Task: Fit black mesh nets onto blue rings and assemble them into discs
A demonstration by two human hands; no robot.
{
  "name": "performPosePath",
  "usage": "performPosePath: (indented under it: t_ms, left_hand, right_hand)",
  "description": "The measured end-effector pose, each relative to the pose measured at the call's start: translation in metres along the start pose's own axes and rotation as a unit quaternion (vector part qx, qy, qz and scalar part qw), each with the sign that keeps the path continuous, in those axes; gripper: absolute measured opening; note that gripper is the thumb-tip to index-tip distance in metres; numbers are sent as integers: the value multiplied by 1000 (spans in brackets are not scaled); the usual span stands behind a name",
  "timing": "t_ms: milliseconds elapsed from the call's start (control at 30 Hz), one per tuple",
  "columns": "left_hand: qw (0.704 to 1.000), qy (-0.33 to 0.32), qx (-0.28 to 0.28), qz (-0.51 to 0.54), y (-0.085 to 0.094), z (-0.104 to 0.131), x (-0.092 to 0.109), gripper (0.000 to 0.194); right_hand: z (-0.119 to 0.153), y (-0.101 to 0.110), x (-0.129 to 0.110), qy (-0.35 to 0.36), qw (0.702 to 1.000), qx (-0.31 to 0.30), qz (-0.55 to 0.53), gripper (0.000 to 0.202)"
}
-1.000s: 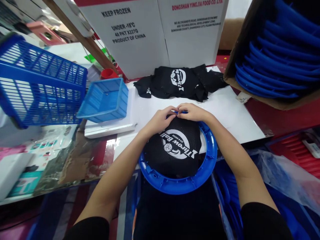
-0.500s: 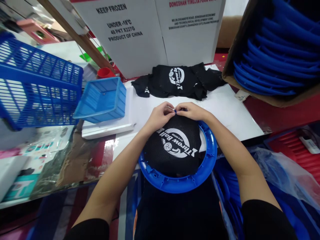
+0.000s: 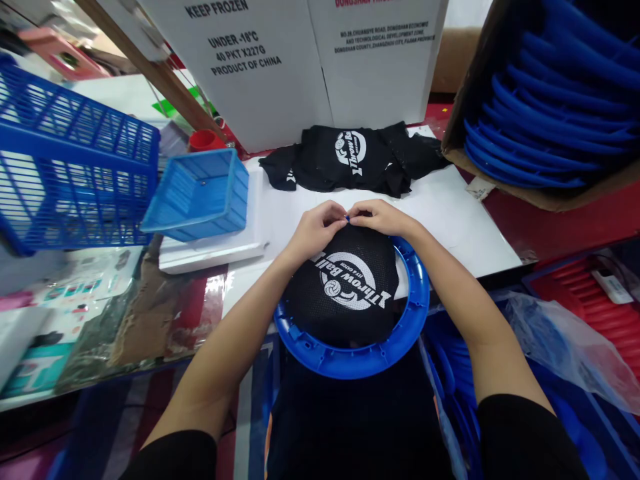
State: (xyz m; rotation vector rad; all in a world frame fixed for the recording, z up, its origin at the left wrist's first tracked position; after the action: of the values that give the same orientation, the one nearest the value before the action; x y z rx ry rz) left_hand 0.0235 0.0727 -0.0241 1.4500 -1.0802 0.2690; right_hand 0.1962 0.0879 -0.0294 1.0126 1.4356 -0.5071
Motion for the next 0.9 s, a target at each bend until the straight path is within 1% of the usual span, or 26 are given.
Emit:
performPosePath:
  t_ms: [167, 333, 467, 567, 667, 767, 900]
  left_hand:
    - [1000, -9, 20, -17, 2, 0, 1, 10]
    - [996, -32, 7, -80, 0, 2, 6, 14]
    - [993, -40, 10, -114, 0, 3, 9, 17]
    - [992, -30, -2, -119, 0, 0, 8, 18]
    - [987, -35, -29, -153, -2, -2, 7, 22]
    - [976, -64, -55, -203, -1, 2, 9, 26]
    - [955, -138, -88, -247, 1, 16, 14, 29]
  right_hand:
    - [0, 1, 1, -6, 1000, 10, -6, 27]
    - [-1, 0, 2, -9, 1000, 19, 19, 26]
    - [-3, 0, 0, -8, 999, 24, 47, 24]
    - [-4, 0, 1, -15, 998, 24, 55, 21]
    - [-5, 1, 3, -25, 998, 21, 60, 16]
    - [-6, 0, 5, -26, 998, 13, 58, 14]
    - [-5, -1, 4, -17, 997, 24, 74, 14]
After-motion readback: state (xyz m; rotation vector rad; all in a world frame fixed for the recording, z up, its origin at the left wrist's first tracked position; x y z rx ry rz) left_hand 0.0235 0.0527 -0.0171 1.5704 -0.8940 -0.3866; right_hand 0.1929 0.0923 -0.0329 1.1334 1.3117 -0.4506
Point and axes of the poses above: each hand's wrist, its own z-axis away from the middle knuckle, its own y-axis out of the back of the hand, x = y × z, the point moved 5 cm from there along -z, towards the middle knuckle, and after that the axes turned 14 degrees about -z, right-handed, at the moved point
